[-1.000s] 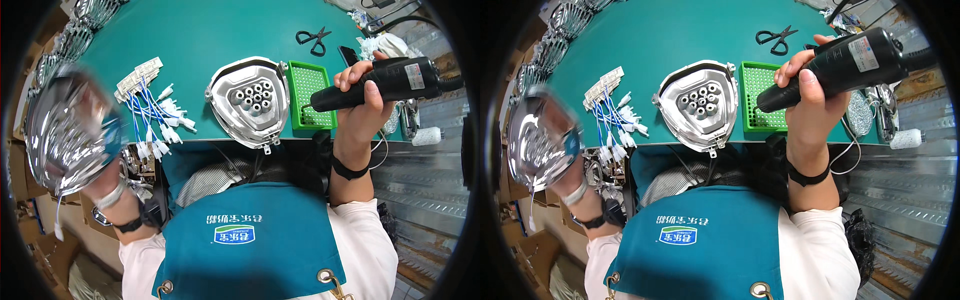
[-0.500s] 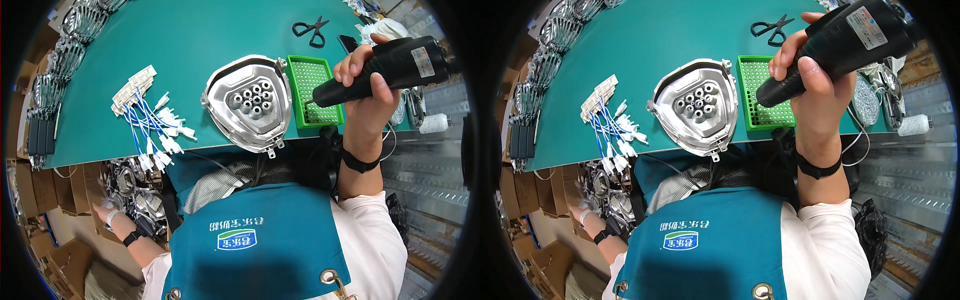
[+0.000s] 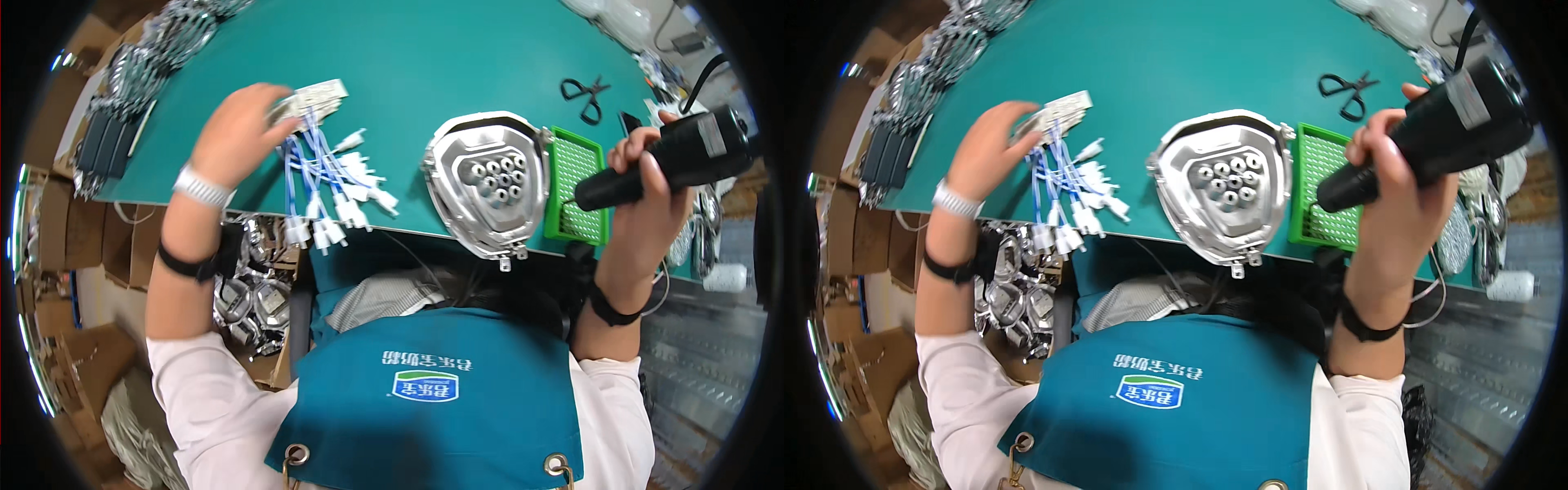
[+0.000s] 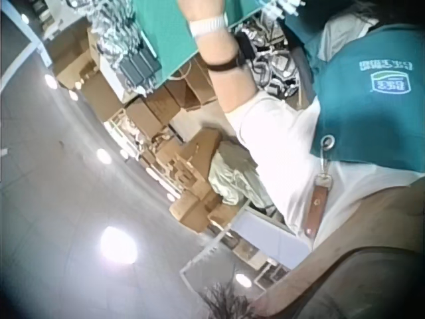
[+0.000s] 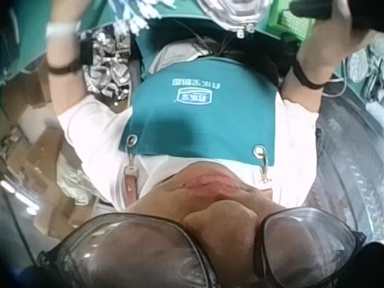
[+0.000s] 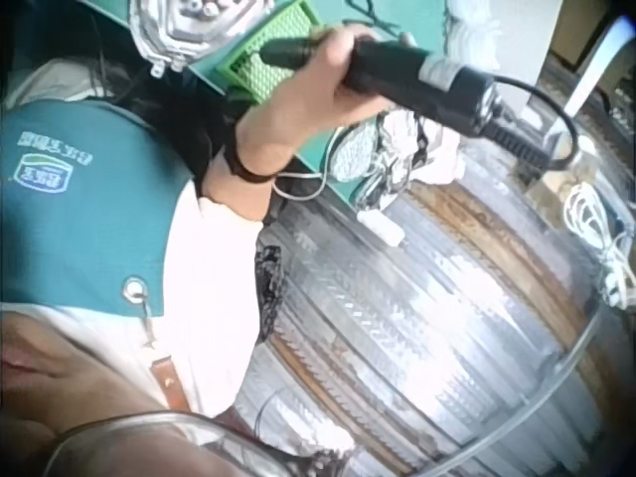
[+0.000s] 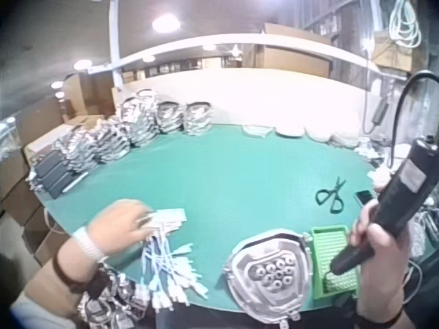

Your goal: Assembling LED light components by inserting circuit boards into housings and securing them with an electric screwdriver.

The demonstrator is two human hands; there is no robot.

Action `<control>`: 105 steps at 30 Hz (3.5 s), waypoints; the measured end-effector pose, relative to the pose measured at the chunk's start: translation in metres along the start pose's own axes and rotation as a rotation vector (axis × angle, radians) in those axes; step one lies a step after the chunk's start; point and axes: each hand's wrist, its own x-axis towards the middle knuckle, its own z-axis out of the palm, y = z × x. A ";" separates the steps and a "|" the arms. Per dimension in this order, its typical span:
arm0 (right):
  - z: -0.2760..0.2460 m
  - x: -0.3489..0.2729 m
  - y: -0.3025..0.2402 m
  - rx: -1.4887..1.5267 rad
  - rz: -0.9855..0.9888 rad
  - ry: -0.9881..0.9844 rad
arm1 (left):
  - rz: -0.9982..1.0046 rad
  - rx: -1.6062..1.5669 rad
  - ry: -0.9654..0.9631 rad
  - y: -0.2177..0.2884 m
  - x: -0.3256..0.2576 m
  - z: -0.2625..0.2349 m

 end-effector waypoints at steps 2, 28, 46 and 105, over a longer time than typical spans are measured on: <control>-0.023 0.009 0.008 0.252 -0.003 -0.264 | -0.010 0.030 -0.041 0.001 0.022 0.013; 0.007 -0.014 -0.069 0.223 -0.246 0.077 | -0.132 0.034 0.592 0.049 0.018 -0.031; 0.043 -0.007 -0.002 0.129 -0.316 -0.290 | 0.067 -0.323 0.358 0.207 0.018 0.051; -0.025 0.007 0.016 0.098 -0.109 -0.085 | 0.027 -0.373 0.370 0.204 0.023 0.065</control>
